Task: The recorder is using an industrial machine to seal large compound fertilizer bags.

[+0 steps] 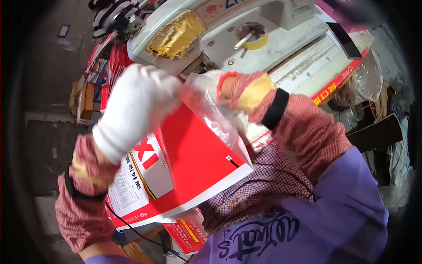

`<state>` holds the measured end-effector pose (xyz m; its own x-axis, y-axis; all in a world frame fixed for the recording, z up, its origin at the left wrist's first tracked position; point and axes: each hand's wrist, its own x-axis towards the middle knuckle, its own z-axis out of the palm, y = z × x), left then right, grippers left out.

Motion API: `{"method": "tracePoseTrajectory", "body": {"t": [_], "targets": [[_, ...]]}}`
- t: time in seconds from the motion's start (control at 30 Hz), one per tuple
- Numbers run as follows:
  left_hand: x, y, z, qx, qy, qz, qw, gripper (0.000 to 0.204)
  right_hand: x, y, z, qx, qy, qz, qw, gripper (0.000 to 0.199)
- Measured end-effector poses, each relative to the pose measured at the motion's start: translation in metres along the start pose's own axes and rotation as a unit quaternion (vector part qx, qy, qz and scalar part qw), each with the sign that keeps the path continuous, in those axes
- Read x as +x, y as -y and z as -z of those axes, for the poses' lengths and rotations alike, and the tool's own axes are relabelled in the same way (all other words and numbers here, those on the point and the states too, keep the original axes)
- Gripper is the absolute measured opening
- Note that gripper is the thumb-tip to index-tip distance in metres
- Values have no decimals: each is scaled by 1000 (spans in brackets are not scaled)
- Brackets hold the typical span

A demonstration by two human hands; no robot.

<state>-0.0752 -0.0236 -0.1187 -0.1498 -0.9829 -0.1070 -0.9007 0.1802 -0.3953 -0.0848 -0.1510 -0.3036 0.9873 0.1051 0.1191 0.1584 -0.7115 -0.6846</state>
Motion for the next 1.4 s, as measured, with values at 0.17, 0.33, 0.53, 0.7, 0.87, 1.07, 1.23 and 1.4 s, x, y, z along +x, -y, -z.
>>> {"method": "tracePoseTrajectory", "body": {"t": [0.17,0.33,0.53,0.7,0.87,1.07,1.23,1.4], "targets": [[42,-79,30,-80,74,-165,980,56,-11,-24,20,-42,95,10,995,21],[58,-72,40,-147,589,-99,789,47,-5,-9,21,-161,98,149,971,23],[3,-83,81,-76,703,-5,707,23,5,-3,-7,-117,114,-42,986,21],[-7,-163,50,-227,509,-215,802,11,-30,24,-47,-173,-29,-31,984,18],[29,-187,39,-263,441,-221,829,18,-107,74,-86,-426,-235,-129,864,21],[31,-129,98,-13,631,-121,766,7,-122,85,-67,-159,-200,-192,948,26],[24,-168,82,-81,546,-198,810,9,-92,74,-46,-188,-100,-46,976,18],[21,-133,101,-126,661,-110,731,18,-73,65,-64,-202,-308,-40,929,21]]}}
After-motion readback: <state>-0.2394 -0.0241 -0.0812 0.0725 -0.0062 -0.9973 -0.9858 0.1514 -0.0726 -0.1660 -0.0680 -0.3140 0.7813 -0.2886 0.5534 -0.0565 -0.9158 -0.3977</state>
